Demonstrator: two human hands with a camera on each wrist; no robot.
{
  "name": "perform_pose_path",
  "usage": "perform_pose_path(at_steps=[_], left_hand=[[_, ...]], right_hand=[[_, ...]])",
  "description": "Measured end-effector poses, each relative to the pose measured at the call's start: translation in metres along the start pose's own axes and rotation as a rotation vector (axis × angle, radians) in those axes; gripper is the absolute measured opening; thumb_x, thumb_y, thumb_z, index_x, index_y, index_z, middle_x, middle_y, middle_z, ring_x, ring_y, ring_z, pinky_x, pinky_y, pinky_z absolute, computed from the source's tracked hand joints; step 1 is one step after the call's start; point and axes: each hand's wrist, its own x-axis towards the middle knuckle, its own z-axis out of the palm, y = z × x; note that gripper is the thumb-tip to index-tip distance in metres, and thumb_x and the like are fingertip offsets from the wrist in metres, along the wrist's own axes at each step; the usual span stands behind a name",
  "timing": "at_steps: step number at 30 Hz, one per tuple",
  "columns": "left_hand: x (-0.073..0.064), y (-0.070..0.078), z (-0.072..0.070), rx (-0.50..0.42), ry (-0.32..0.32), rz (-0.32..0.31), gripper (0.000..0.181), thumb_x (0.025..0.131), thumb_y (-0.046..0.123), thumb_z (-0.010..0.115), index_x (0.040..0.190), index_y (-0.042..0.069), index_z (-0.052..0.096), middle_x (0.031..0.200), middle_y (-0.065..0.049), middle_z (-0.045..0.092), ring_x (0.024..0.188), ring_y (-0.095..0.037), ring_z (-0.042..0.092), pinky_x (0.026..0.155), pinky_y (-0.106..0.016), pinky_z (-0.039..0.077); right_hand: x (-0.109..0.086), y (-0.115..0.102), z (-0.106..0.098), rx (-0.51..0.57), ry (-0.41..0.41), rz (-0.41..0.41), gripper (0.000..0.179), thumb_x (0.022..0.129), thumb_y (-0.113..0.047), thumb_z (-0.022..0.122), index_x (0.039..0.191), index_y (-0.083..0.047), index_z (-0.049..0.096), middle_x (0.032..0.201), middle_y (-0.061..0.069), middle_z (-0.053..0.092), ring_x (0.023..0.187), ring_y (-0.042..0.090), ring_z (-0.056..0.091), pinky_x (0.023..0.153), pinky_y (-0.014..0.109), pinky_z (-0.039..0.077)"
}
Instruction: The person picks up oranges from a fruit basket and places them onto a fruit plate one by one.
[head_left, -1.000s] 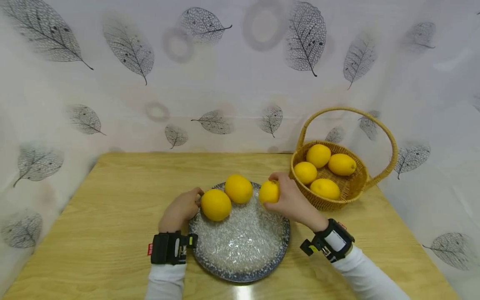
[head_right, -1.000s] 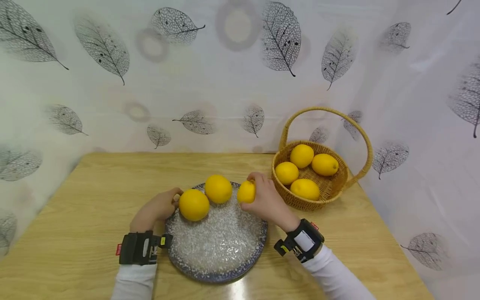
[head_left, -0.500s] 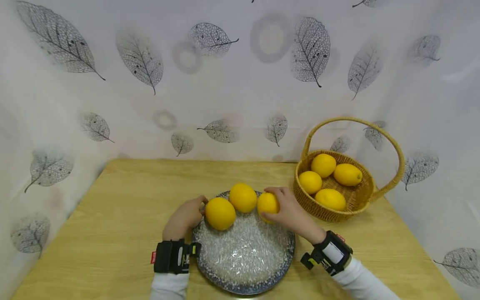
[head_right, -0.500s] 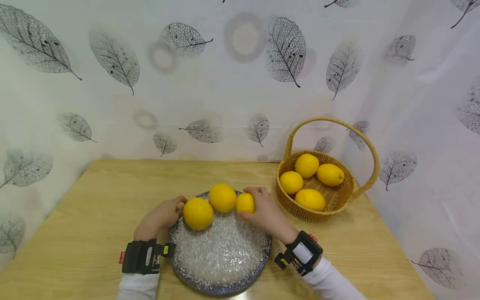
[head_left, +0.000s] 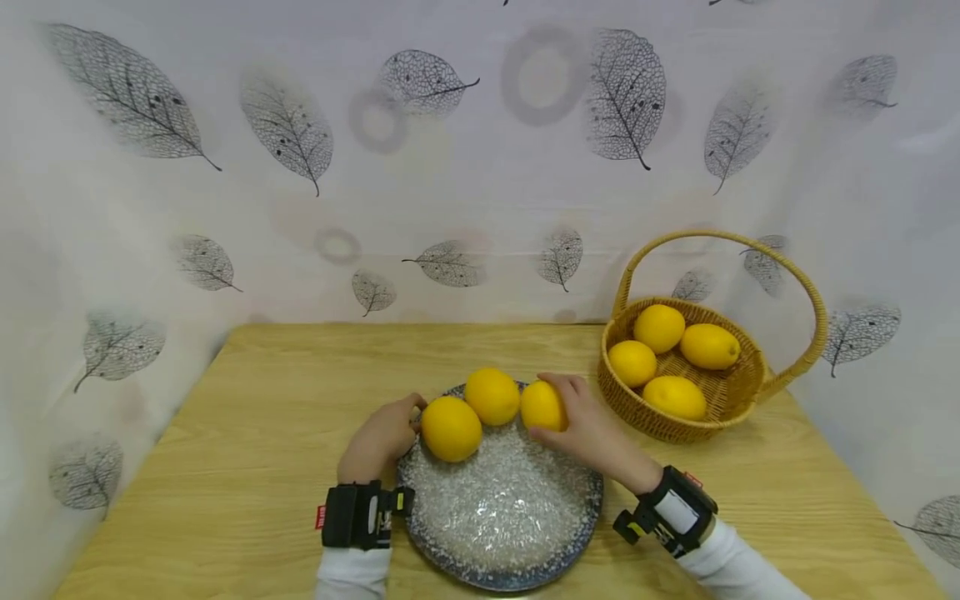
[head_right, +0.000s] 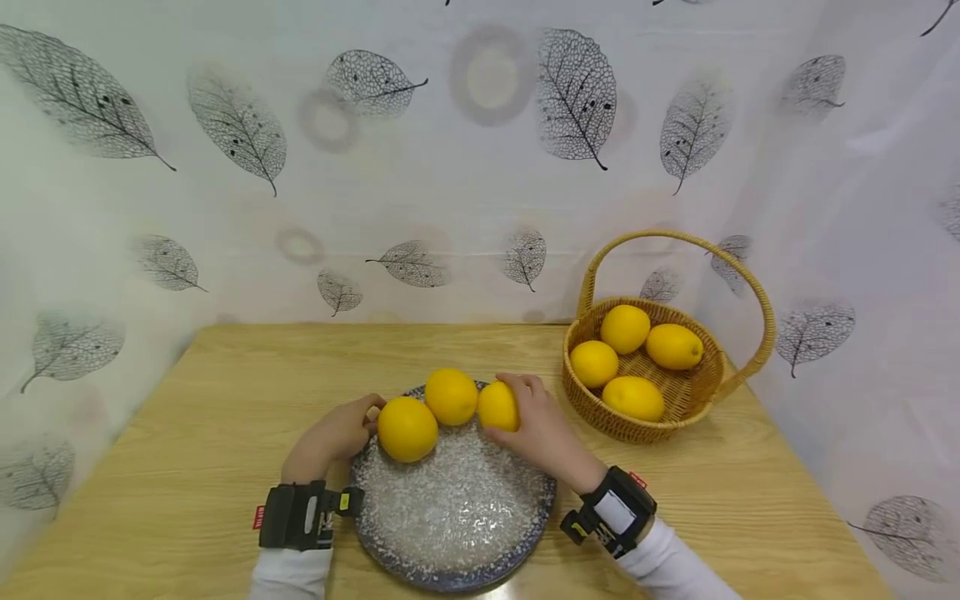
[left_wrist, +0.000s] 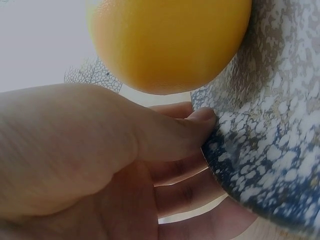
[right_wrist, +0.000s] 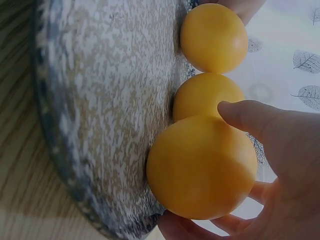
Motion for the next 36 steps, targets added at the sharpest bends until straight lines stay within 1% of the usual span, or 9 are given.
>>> perform_pose_path(at_steps=[5,8,11,15,19,24,29,33,36], left_hand=[[0.000,0.004,-0.001,0.002,0.000,-0.002,0.034,0.092,0.000,0.053,0.126,0.003,0.057,0.113,-0.020,0.069,0.088,-0.026,0.057,0.085,-0.047,0.052],[-0.002,0.004,0.000,0.006,-0.005,-0.004,0.034,0.092,0.000,0.053,0.126,0.004,0.057,0.113,-0.019,0.069,0.087,-0.026,0.056,0.081,-0.044,0.050],[-0.002,0.004,0.000,0.005,-0.005,-0.009,0.034,0.093,0.001,0.053,0.126,0.004,0.057,0.116,-0.019,0.069,0.088,-0.025,0.055,0.081,-0.043,0.049],[-0.001,0.003,0.000,0.003,0.003,-0.013,0.033,0.093,0.001,0.053,0.126,0.004,0.057,0.118,-0.020,0.068,0.089,-0.026,0.056,0.083,-0.044,0.050],[0.000,0.003,0.000,0.006,0.004,-0.011,0.033,0.093,0.001,0.053,0.126,0.004,0.057,0.117,-0.020,0.068,0.088,-0.026,0.055,0.083,-0.045,0.050],[0.001,0.002,0.000,0.004,0.002,-0.012,0.034,0.093,0.001,0.053,0.127,0.003,0.057,0.116,-0.020,0.069,0.089,-0.026,0.056,0.085,-0.046,0.051],[0.000,0.001,-0.001,-0.001,0.002,-0.019,0.034,0.093,0.001,0.052,0.127,0.004,0.057,0.118,-0.020,0.068,0.090,-0.026,0.056,0.086,-0.046,0.051],[-0.001,0.001,-0.002,-0.010,-0.003,-0.025,0.034,0.094,0.000,0.050,0.127,0.005,0.057,0.120,-0.020,0.067,0.092,-0.026,0.056,0.089,-0.047,0.050],[-0.001,0.002,-0.001,-0.011,-0.003,-0.021,0.034,0.094,0.001,0.051,0.127,0.005,0.057,0.119,-0.020,0.068,0.091,-0.026,0.056,0.088,-0.046,0.050]], right_hand=[[0.000,0.001,-0.001,-0.008,0.007,-0.015,0.083,0.080,-0.040,0.074,0.149,-0.014,0.036,0.141,0.026,0.043,0.109,0.035,0.056,0.085,0.053,0.054],[-0.002,0.001,-0.002,-0.012,0.011,-0.014,0.083,0.080,-0.040,0.074,0.149,-0.014,0.035,0.139,0.025,0.044,0.111,0.035,0.054,0.087,0.054,0.053],[-0.004,0.000,-0.006,-0.014,0.011,-0.020,0.083,0.081,-0.041,0.073,0.149,-0.014,0.034,0.141,0.025,0.043,0.117,0.036,0.052,0.091,0.056,0.051],[-0.008,-0.003,-0.022,-0.027,0.033,-0.037,0.081,0.082,-0.040,0.072,0.149,-0.011,0.034,0.141,0.025,0.043,0.117,0.039,0.052,0.090,0.057,0.051],[-0.011,-0.001,-0.048,-0.045,0.053,-0.013,0.079,0.085,-0.040,0.069,0.149,-0.010,0.033,0.141,0.026,0.042,0.113,0.040,0.054,0.086,0.057,0.052],[-0.010,0.017,-0.083,-0.078,0.054,0.023,0.078,0.089,-0.038,0.064,0.151,-0.007,0.027,0.147,0.030,0.035,0.122,0.044,0.048,0.093,0.063,0.047],[-0.007,0.040,-0.111,-0.119,0.042,0.044,0.076,0.091,-0.034,0.062,0.149,0.001,0.027,0.145,0.036,0.034,0.121,0.049,0.044,0.092,0.065,0.045],[-0.006,0.060,-0.123,-0.191,0.005,0.077,0.078,0.091,-0.036,0.062,0.147,0.006,0.027,0.140,0.041,0.035,0.117,0.051,0.046,0.089,0.066,0.045],[-0.006,0.075,-0.126,-0.215,-0.040,0.104,0.079,0.090,-0.037,0.063,0.145,0.009,0.029,0.134,0.046,0.036,0.112,0.052,0.047,0.084,0.065,0.047]])
